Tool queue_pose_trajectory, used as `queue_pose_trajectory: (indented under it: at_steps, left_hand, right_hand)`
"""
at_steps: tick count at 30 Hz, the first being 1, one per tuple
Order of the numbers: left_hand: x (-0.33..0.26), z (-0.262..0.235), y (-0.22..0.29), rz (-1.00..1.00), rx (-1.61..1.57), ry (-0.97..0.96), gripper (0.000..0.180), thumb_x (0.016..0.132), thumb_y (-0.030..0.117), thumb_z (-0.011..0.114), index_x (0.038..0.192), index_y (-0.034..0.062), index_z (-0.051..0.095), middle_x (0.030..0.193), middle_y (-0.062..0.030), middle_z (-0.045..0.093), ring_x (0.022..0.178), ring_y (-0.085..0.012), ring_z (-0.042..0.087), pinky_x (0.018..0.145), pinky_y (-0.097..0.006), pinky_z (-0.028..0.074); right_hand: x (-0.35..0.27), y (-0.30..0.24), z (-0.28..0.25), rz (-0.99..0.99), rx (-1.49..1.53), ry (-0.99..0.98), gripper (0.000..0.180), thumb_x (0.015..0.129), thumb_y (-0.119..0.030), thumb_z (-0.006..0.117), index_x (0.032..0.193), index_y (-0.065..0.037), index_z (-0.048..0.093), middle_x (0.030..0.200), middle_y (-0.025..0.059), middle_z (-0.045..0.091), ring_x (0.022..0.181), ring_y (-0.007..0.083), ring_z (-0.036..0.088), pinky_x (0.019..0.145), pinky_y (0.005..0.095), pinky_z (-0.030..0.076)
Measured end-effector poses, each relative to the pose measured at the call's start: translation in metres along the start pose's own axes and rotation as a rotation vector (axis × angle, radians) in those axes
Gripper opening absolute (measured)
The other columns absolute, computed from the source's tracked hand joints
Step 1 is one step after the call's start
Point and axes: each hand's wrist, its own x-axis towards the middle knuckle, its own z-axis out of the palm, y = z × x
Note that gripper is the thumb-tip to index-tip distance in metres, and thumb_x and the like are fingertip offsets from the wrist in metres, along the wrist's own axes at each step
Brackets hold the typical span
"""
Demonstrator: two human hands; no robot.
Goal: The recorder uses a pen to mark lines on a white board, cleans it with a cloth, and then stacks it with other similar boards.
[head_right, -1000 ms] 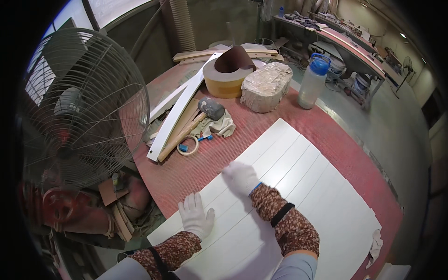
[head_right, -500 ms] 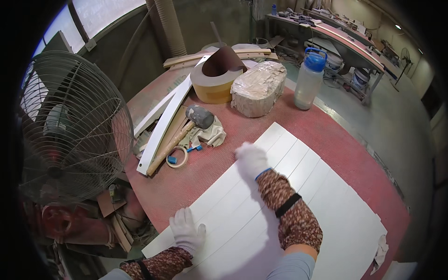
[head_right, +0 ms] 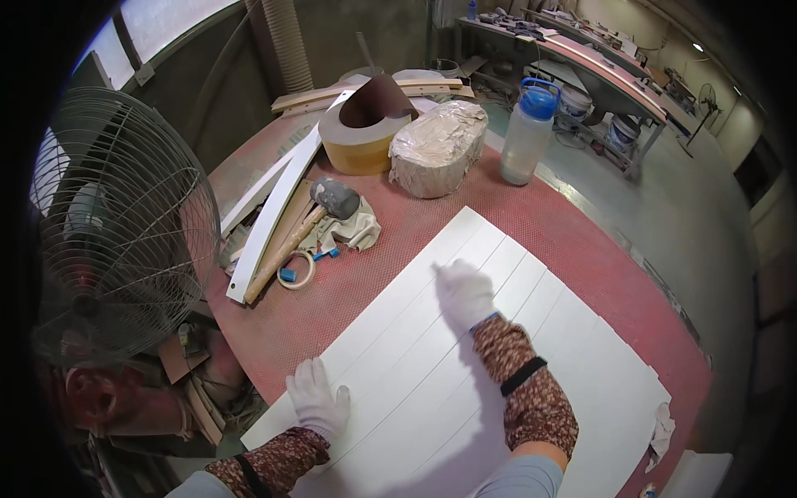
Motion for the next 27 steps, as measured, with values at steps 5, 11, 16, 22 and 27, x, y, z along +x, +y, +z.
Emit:
queue_pose_trajectory:
  at_steps: [5,11,16,22,27]
  left_hand:
    - [0.001,0.004,0.001,0.003,-0.016,-0.006,0.082,0.082,0.036,0.072,0.142,-0.0122,0.045,0.138,-0.0279,0.05,0.132,-0.0434,0.045,0.111,-0.063,0.031]
    - [0.004,0.004,0.007,-0.038,-0.053,-0.063,0.082,0.081,0.036,0.073,0.142,-0.0115,0.046,0.138,-0.0276,0.05,0.132,-0.0437,0.045,0.111,-0.062,0.031]
    - [0.004,-0.002,0.002,-0.044,-0.053,-0.041,0.083,0.081,0.036,0.073,0.143,-0.0112,0.044,0.137,-0.0276,0.049,0.133,-0.043,0.044,0.111,-0.061,0.031]
    - [0.003,0.001,0.002,-0.051,-0.069,-0.071,0.084,0.082,0.036,0.072,0.144,-0.012,0.043,0.139,-0.0283,0.048,0.135,-0.0433,0.043,0.112,-0.062,0.03]
    - [0.003,0.004,0.0,-0.038,-0.047,-0.054,0.083,0.083,0.038,0.071,0.144,-0.0127,0.044,0.14,-0.0283,0.048,0.135,-0.0445,0.044,0.111,-0.064,0.031]
  right_hand:
    - [0.014,0.052,0.006,0.236,-0.048,0.107,0.033,0.102,-0.031,0.055,0.099,-0.005,0.074,0.094,0.0224,0.07,0.089,0.0412,0.071,0.084,0.0529,0.056]
    - [0.024,0.105,-0.005,0.471,0.042,0.227,0.027,0.1,-0.028,0.06,0.105,-0.007,0.075,0.104,0.0188,0.07,0.102,0.0392,0.069,0.092,0.0492,0.055]
    - [0.027,0.087,-0.004,0.225,-0.041,0.124,0.026,0.102,-0.027,0.056,0.1,-0.008,0.073,0.101,0.0194,0.067,0.1,0.0382,0.069,0.091,0.0491,0.055]
    - [0.038,0.063,-0.008,0.356,-0.111,0.021,0.026,0.102,-0.023,0.058,0.113,-0.009,0.078,0.115,0.0191,0.072,0.108,0.0372,0.072,0.093,0.0475,0.059]
    - [0.048,0.094,-0.007,0.644,-0.049,0.099,0.029,0.101,-0.027,0.056,0.107,-0.008,0.076,0.111,0.0175,0.071,0.105,0.037,0.071,0.094,0.0501,0.056]
